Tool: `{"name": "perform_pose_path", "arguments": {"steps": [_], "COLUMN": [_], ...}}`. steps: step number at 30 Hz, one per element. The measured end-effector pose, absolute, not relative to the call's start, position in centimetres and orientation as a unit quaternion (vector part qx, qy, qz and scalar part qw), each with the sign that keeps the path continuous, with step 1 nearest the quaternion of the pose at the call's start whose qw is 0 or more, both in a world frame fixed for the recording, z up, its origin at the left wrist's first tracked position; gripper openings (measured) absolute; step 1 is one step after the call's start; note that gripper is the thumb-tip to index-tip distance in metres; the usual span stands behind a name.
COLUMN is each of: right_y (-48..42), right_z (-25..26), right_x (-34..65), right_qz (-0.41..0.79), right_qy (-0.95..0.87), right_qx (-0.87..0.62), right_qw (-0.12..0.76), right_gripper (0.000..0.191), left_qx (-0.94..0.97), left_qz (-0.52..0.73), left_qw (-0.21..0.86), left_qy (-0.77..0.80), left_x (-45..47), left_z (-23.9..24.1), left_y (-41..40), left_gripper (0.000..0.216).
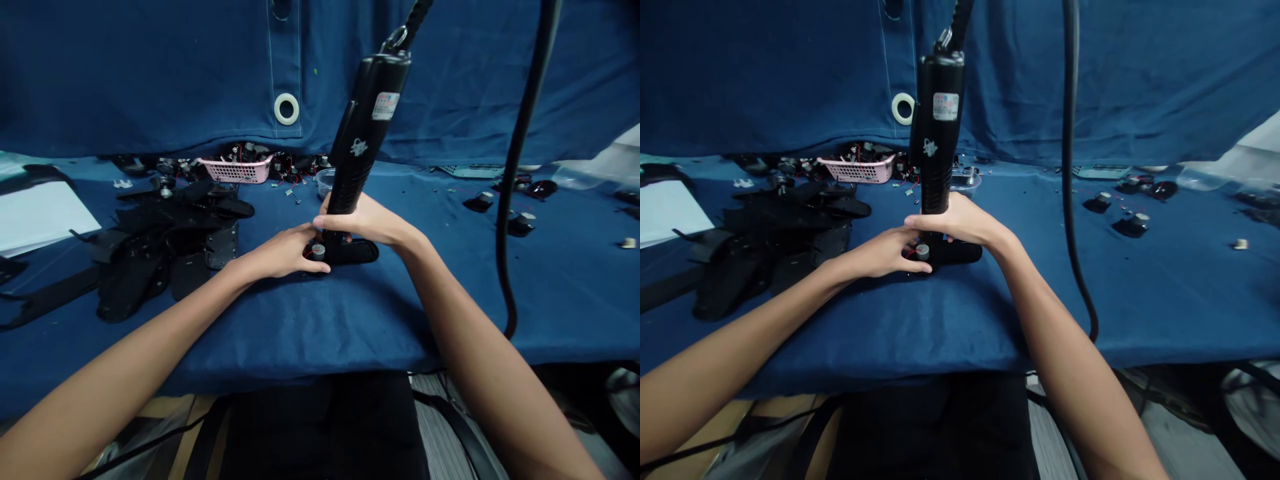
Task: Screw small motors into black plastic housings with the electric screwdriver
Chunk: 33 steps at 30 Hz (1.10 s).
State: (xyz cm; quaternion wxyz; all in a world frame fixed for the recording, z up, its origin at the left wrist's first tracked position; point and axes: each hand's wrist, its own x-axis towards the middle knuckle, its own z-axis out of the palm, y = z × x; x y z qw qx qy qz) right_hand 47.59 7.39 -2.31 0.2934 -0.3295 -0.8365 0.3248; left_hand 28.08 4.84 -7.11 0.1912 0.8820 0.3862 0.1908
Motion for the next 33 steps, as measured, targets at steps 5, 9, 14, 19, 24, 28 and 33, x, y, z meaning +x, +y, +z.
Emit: {"name": "perform_pose_path", "arguments": {"steps": [5,9,14,19,24,28,33], "right_y": [7.5,7.6,7.5,7.3,7.0,7.0,6.2], "right_z": [-3.0,-3.4,-3.6,-3.6,-3.9,-3.9,-2.3], "right_x": [47.5,47.5,47.3,46.8,46.4,46.2,45.9], "right_qz": [0.425,0.499,0.485,0.422,0.378,0.379,0.435], "right_qy": [-0.815,-0.774,-0.774,-0.796,-0.810,-0.800,-0.746], "right_qx": [-0.322,-0.333,-0.336,-0.346,-0.352,-0.368,-0.340], "right_qw": [0.226,0.203,0.229,0.260,0.279,0.285,0.372], "right_gripper": [0.031,0.034,0.033,0.029,0.027,0.028,0.030], "left_qx": [0.877,0.874,0.877,0.875,0.874,0.870,0.866], "left_qz": [0.204,0.209,0.210,0.209,0.202,0.207,0.195], "left_qw": [0.201,0.200,0.195,0.195,0.196,0.204,0.200], "left_qy": [0.385,0.390,0.384,0.391,0.397,0.398,0.415], "left_x": [28.2,28.1,28.2,28.3,28.3,28.3,28.3], "left_z": [-7.2,-7.2,-7.1,-6.9,-6.7,-6.7,-7.1], "left_y": [4.9,4.9,4.7,4.7,4.6,4.4,4.6], "left_gripper": [0.052,0.048,0.046,0.046,0.042,0.046,0.050]}}
